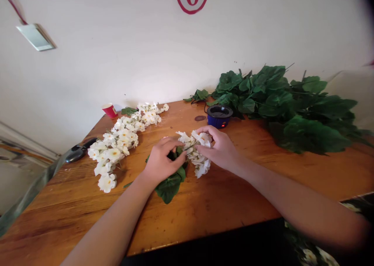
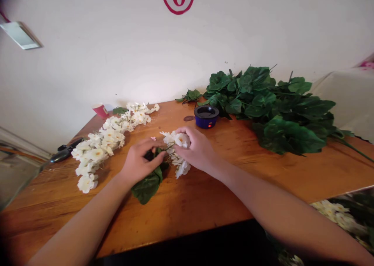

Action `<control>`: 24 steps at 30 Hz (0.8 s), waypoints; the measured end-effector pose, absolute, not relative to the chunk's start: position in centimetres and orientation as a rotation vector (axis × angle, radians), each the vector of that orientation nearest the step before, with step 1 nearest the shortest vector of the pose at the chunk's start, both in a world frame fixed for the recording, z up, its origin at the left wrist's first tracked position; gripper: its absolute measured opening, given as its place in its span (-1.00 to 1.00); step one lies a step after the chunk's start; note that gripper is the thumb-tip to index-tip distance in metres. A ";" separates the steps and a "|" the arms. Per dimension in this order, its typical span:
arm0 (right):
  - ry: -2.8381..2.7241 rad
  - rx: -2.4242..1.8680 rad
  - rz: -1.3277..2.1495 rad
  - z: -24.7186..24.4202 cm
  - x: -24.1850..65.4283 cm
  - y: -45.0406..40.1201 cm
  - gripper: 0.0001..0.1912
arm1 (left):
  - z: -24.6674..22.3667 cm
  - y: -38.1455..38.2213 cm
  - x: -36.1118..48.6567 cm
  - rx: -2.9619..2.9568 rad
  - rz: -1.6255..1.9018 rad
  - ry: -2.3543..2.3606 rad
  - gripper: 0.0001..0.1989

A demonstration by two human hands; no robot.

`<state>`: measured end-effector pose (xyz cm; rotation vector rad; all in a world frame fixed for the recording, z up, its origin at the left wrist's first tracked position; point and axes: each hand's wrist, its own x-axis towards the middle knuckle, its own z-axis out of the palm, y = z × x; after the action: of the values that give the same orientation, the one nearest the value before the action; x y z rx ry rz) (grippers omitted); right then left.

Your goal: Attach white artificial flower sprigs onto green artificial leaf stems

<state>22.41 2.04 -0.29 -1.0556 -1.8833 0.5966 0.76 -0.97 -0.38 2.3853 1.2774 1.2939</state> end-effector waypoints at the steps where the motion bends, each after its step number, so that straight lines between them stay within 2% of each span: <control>1: -1.877 -1.060 0.620 -0.3 22.4 2.0 -0.60 | -0.5 -0.9 0.8 2.494 1.302 1.287 -0.85; 8: -1.799 -1.087 0.805 -0.4 22.1 2.2 -0.60 | -0.7 -1.1 0.5 2.864 1.251 1.370 -0.92; 14: -1.521 -1.098 1.226 -1.0 22.2 3.8 -0.68 | -0.2 -1.6 0.5 2.919 1.197 1.294 -0.89; 18: -1.509 -1.126 1.219 -0.9 22.3 4.1 -0.83 | 0.0 -1.6 0.6 2.854 1.325 1.244 -0.92; 24: -1.509 -1.103 1.195 -1.0 22.3 3.9 -0.81 | 0.0 -1.1 0.8 2.880 1.257 1.384 -0.91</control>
<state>22.28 3.95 -1.05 -1.1026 -1.5094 1.1946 0.77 -1.13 0.05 2.8796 1.3839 1.2571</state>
